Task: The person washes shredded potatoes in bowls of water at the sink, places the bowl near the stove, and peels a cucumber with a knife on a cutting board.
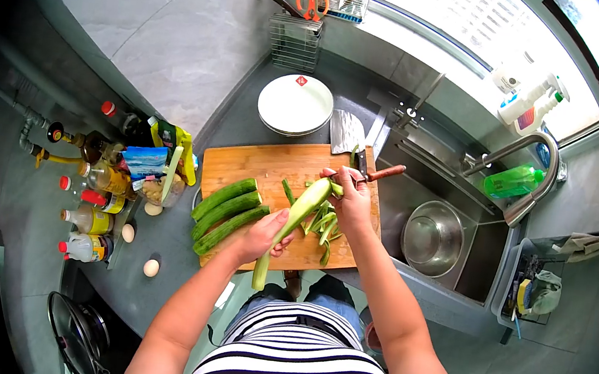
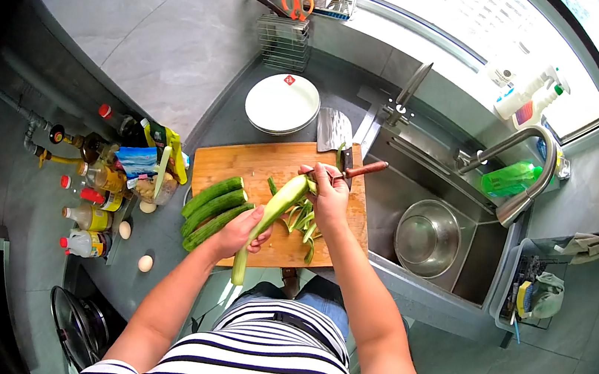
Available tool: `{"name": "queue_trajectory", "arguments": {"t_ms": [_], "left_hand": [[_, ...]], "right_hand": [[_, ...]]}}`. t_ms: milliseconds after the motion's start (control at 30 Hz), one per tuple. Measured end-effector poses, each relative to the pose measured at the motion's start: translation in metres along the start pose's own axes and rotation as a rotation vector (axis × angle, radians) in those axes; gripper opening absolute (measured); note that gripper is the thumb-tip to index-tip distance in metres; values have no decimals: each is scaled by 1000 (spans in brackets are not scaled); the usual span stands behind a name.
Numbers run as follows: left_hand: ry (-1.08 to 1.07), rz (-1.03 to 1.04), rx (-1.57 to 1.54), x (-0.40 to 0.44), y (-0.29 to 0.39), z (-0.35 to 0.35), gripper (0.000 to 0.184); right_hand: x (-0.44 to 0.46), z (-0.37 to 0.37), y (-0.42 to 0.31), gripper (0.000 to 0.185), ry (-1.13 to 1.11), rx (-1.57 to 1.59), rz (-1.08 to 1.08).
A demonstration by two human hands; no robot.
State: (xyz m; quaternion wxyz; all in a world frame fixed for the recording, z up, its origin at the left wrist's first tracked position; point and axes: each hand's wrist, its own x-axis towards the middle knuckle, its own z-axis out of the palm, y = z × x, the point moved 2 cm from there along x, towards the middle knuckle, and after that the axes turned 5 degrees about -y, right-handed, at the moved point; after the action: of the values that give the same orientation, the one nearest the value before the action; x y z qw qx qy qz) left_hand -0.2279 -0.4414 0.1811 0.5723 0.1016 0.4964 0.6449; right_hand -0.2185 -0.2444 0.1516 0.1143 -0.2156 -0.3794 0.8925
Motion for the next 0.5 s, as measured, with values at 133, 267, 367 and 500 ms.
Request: {"name": "queue_trajectory", "arguments": {"t_ms": [133,267,367,500], "left_hand": [[-38,-12,-80,0,-7,-6,54],[12,-5,-77,-4,-8,-8,54],[29,11,-133,0,-5,-9,53],[-7,30,-303,8,-5,-10,51]], "right_hand": [[4,-10,9,11,31,109,-13],[11,-35,18,9,24,-281,-171],[-6,-28,-13,6,-106,-1534,-487],[-11,-17,-9,10,-56,-870,-387]]}}
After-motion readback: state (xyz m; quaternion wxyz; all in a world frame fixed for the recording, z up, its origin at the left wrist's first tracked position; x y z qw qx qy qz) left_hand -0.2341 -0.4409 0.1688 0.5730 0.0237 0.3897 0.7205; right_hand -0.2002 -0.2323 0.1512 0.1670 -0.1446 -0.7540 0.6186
